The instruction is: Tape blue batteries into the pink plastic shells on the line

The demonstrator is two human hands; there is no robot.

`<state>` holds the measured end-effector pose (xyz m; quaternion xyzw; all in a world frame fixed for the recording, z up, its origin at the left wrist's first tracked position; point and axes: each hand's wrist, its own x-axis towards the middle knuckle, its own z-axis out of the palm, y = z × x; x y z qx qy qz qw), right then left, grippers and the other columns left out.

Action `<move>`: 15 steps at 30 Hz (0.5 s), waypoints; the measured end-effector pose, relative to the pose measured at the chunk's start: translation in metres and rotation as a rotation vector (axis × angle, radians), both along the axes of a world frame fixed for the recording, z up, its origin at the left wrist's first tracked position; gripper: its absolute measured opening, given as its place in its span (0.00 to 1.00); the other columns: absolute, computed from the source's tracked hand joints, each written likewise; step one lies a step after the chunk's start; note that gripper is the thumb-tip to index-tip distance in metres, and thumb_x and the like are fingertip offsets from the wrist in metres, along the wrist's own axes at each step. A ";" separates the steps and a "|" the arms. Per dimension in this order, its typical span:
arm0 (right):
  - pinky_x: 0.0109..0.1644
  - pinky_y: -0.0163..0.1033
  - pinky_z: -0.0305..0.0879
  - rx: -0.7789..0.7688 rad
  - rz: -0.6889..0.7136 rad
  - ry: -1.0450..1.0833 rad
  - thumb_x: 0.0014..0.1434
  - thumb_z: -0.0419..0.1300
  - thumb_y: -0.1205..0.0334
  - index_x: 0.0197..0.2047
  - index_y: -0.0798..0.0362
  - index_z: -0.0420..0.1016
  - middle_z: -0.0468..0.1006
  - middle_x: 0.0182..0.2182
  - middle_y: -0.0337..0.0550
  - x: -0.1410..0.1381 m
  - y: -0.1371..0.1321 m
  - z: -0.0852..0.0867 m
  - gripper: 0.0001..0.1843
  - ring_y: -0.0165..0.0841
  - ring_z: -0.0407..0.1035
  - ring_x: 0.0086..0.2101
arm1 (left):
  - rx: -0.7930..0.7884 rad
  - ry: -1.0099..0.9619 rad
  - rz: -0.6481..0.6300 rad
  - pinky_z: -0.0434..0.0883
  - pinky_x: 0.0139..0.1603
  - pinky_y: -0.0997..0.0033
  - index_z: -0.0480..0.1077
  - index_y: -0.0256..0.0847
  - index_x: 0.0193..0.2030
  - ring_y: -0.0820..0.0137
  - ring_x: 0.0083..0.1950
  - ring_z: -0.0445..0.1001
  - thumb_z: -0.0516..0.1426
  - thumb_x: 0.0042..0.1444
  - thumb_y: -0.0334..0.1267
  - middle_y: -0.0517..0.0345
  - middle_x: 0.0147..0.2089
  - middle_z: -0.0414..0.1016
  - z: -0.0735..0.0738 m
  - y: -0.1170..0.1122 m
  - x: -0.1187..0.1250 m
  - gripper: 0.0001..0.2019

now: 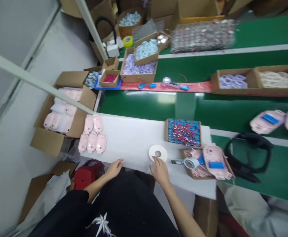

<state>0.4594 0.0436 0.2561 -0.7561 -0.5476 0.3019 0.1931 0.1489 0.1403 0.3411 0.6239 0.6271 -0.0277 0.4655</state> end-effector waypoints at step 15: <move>0.67 0.59 0.51 -0.110 -0.332 -0.453 0.66 0.55 0.56 0.72 0.54 0.61 0.70 0.65 0.63 0.009 0.127 0.079 0.33 0.53 0.64 0.61 | -0.227 0.039 0.018 0.78 0.55 0.60 0.77 0.61 0.45 0.59 0.48 0.86 0.52 0.51 0.44 0.64 0.42 0.86 -0.044 0.023 -0.193 0.17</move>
